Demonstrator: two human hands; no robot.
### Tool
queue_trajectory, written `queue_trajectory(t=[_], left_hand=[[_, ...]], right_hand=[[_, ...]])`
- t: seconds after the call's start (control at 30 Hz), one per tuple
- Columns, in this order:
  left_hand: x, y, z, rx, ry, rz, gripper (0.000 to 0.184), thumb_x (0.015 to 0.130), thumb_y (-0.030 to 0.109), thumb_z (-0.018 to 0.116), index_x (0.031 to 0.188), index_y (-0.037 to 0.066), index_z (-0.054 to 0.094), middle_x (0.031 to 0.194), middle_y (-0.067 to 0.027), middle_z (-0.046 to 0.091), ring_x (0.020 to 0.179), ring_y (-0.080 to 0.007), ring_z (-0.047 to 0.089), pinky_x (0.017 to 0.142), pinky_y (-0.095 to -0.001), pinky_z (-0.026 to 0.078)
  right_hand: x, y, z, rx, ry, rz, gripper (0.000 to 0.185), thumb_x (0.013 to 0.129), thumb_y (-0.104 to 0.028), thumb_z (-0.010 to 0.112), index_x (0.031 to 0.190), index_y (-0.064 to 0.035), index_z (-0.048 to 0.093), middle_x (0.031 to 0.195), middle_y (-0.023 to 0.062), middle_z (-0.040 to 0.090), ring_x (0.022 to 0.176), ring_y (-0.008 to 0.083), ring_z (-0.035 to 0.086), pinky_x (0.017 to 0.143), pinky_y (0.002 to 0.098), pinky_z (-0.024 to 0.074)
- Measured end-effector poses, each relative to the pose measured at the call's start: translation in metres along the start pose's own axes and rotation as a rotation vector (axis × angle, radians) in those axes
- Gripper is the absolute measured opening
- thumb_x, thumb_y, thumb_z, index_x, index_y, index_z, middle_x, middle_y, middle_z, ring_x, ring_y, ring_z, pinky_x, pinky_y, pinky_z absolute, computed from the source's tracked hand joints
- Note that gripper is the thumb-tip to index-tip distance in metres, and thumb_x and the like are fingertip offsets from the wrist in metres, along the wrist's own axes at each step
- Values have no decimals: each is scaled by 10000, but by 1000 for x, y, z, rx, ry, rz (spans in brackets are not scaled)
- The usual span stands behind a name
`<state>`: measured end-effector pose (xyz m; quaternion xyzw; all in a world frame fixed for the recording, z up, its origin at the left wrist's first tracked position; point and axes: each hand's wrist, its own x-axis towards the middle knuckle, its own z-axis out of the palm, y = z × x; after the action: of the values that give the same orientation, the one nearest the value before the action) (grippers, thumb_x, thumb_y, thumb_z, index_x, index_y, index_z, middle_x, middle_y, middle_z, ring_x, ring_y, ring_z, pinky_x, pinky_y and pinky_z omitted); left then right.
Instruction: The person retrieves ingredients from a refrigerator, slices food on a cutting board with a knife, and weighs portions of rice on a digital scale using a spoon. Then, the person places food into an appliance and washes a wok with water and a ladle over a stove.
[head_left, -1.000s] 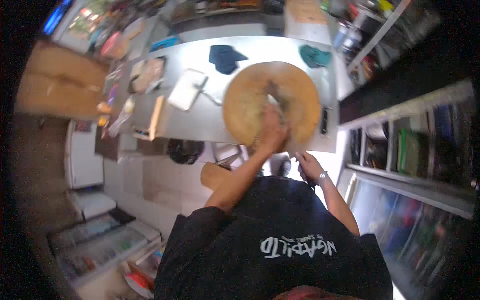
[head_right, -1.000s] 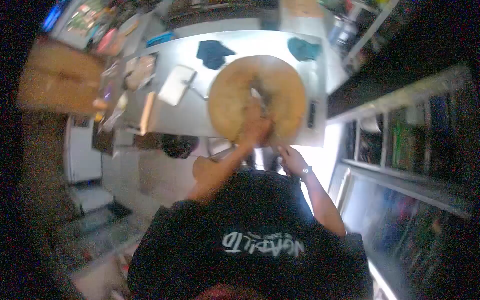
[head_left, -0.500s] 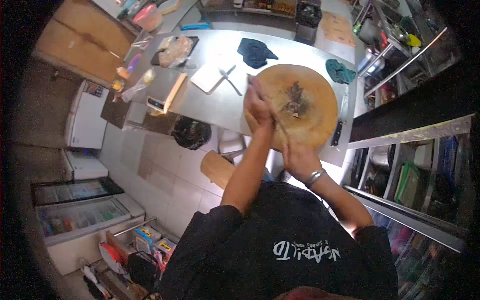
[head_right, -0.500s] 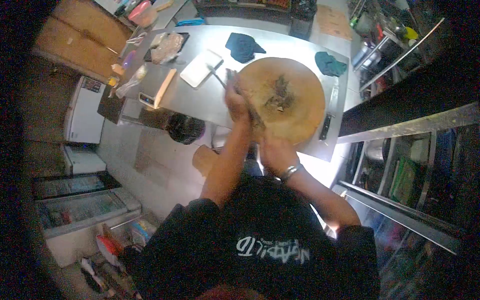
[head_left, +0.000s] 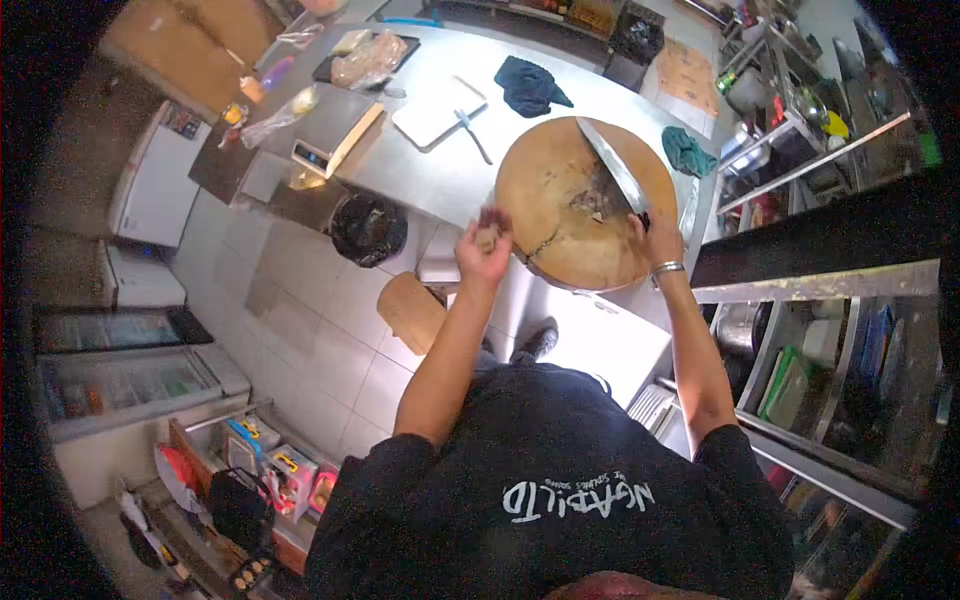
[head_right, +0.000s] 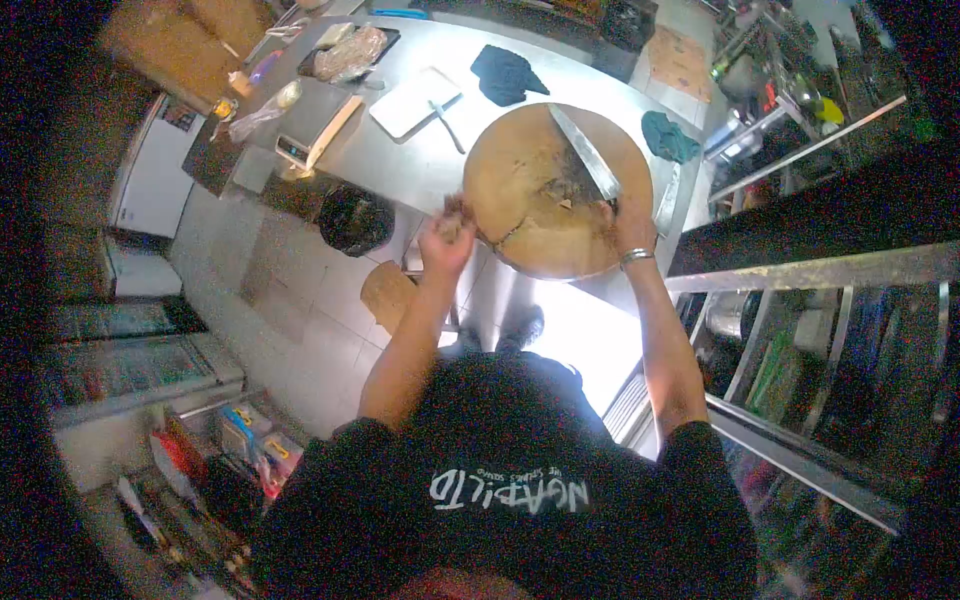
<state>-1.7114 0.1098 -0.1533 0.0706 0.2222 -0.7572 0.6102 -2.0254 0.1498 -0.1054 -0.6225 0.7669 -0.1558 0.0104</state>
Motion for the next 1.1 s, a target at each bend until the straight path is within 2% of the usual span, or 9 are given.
queue_trajectory(t=[0.17, 0.23, 0.27, 0.5, 0.53, 0.6, 0.7, 1.03, 1.1], left_hand=[[-68, 23, -53, -40, 140, -109, 277, 913, 168, 383, 941, -54, 546, 948, -200, 596, 950, -325, 571, 914, -470, 463], [-87, 23, -64, 97, 290, -252, 228, 891, 130, 399, 867, -37, 553, 912, -189, 601, 918, -318, 581, 900, -476, 468], [-98, 18, -72, 864, 19, -36, 204, 876, 119, 427, 858, -36, 559, 908, -185, 603, 905, -318, 585, 896, -475, 469], [-75, -22, -102, 431, 329, -449, 264, 850, 164, 520, 1001, -50, 548, 1064, -213, 561, 1007, -335, 549, 938, -462, 448], [-72, -31, -101, 458, 333, -444, 260, 852, 180, 515, 992, -36, 557, 1033, -198, 578, 974, -325, 565, 918, -456, 457], [-71, -39, -93, 484, 327, -421, 257, 855, 211, 506, 974, -6, 576, 972, -166, 613, 906, -304, 597, 878, -443, 474], [-69, -37, -83, 395, 215, -380, 216, 861, 215, 504, 884, 33, 618, 870, -122, 645, 809, -258, 625, 821, -392, 500], [-152, 166, -60, 221, 181, -89, 264, 881, 276, 507, 778, 71, 638, 759, -78, 650, 697, -186, 619, 671, -313, 517], [-197, 227, -40, 373, 150, 287, 276, 882, 319, 517, 803, 80, 630, 776, -78, 647, 703, -186, 616, 660, -325, 507]], right_hand=[[16, -36, -8, -38, -146, 62, 390, 803, -337, 653, 1037, -37, 564, 915, 212, 613, 829, 412, 577, 688, 499, 461], [15, -53, 2, 53, 63, -121, 393, 778, -285, 677, 1067, -47, 556, 986, 193, 591, 868, 399, 563, 717, 482, 454], [20, -41, 32, 66, 79, -279, 402, 765, -251, 682, 1084, -50, 545, 997, 194, 575, 916, 387, 552, 773, 462, 444], [-18, -62, 104, 213, -32, -428, 189, 771, -56, 558, 956, -16, 562, 850, 227, 580, 858, 383, 548, 747, 465, 435], [-31, -99, 68, 555, -284, -196, 177, 764, -33, 542, 939, -10, 553, 826, 223, 576, 838, 389, 547, 717, 478, 427], [-70, -144, 39, 638, -518, -158, 167, 753, -1, 526, 920, -2, 541, 801, 221, 563, 785, 402, 538, 659, 502, 406], [-111, -165, 58, 185, -292, -584, 158, 761, -13, 541, 919, -13, 539, 850, 220, 559, 785, 410, 525, 658, 486, 407], [-179, -392, 56, 345, -130, -924, 204, 831, -119, 608, 1017, -38, 591, 1099, 131, 568, 1066, 323, 485, 920, 407, 398], [-203, -452, 82, 932, -166, -483, 281, 893, -184, 556, 1122, -19, 551, 1153, 108, 563, 1124, 281, 480, 964, 375, 380]])
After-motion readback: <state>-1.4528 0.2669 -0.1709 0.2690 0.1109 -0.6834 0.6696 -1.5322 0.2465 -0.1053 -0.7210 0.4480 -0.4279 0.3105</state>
